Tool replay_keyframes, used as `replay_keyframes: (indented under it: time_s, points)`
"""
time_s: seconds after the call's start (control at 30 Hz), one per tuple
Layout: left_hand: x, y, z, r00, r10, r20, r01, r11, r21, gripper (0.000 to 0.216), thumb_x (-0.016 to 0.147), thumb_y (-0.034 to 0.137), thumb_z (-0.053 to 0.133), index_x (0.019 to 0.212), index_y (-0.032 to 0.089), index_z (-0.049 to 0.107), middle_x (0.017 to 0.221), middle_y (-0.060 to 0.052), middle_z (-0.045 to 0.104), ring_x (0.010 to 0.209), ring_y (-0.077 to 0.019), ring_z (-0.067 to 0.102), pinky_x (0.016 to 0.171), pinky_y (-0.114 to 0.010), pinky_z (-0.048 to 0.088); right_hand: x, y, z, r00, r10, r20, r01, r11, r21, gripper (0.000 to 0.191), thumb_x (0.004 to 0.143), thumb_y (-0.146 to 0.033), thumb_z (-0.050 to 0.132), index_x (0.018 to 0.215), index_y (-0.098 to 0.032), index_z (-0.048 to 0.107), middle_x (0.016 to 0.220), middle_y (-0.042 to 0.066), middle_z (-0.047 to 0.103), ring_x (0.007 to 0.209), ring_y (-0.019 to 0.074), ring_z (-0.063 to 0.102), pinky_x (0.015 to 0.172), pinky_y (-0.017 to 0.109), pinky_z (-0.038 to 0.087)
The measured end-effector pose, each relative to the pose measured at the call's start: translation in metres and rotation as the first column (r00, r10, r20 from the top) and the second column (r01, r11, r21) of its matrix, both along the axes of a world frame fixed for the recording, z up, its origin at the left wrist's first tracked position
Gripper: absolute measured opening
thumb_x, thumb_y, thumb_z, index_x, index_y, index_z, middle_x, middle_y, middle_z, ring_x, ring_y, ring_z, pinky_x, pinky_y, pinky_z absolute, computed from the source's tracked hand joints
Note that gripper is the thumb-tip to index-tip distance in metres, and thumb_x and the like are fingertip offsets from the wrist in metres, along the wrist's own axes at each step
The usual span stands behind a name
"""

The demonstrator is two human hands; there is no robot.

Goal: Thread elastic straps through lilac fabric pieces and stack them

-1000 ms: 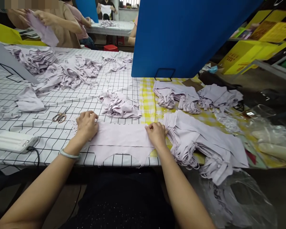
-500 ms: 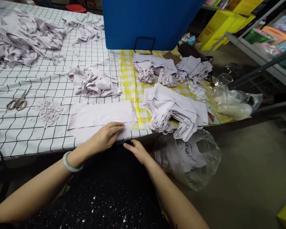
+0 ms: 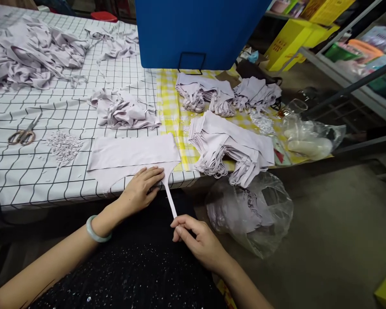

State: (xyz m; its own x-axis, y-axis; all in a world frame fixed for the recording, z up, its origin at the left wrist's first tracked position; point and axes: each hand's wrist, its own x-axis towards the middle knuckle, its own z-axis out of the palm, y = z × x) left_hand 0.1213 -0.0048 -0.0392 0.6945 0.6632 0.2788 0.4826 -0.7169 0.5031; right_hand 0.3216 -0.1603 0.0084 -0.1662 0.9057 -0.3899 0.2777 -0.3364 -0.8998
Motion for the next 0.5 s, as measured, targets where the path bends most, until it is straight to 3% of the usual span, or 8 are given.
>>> replay_keyframes:
  time_s: [0.13,0.23,0.4,0.5]
  points:
    - [0.001,-0.001,0.000,1.000,0.011,-0.002,-0.011,1.000,0.026,0.040,0.091,0.015,0.057,0.131,0.016,0.058,0.142,-0.012,0.059,0.134,-0.0275,0.053,0.113,-0.053,0.041,-0.002,0.001,0.016,0.996,0.068,0.062,-0.070,0.997,0.030,0.025,0.100,-0.038,0.049,0.101,-0.020,0.066,0.083,0.003,0.071,0.080,0.0153,0.065,0.076,0.028,0.049]
    - [0.003,-0.003,0.001,1.000,0.027,-0.012,-0.026,0.999,0.042,0.039,0.091,0.019,0.059,0.130,0.015,0.059,0.141,-0.012,0.059,0.133,-0.0280,0.053,0.113,-0.052,0.041,0.000,0.006,0.041,0.992,0.127,0.018,-0.128,0.989,0.078,0.020,0.100,-0.030,0.050,0.100,-0.021,0.069,0.084,0.003,0.073,0.080,0.0145,0.067,0.077,0.027,0.051]
    - [0.004,-0.005,0.002,0.998,0.016,-0.065,-0.012,0.998,0.058,0.045,0.092,0.023,0.059,0.136,0.018,0.056,0.144,-0.012,0.056,0.135,-0.0290,0.049,0.114,-0.052,0.038,0.012,0.033,0.088,0.955,0.292,-0.061,-0.255,0.906,0.337,0.034,0.097,-0.010,0.046,0.115,-0.026,0.071,0.100,0.004,0.078,0.092,0.0158,0.073,0.080,0.027,0.057]
    - [0.003,-0.005,0.003,0.995,0.010,-0.101,-0.004,0.998,0.058,0.047,0.092,0.024,0.059,0.138,0.019,0.055,0.144,-0.011,0.056,0.136,-0.0301,0.048,0.113,-0.053,0.038,0.015,0.058,0.102,0.971,0.238,0.014,-0.219,0.867,0.448,0.039,0.094,-0.006,0.050,0.120,-0.027,0.070,0.107,0.004,0.078,0.097,0.0162,0.073,0.084,0.027,0.058]
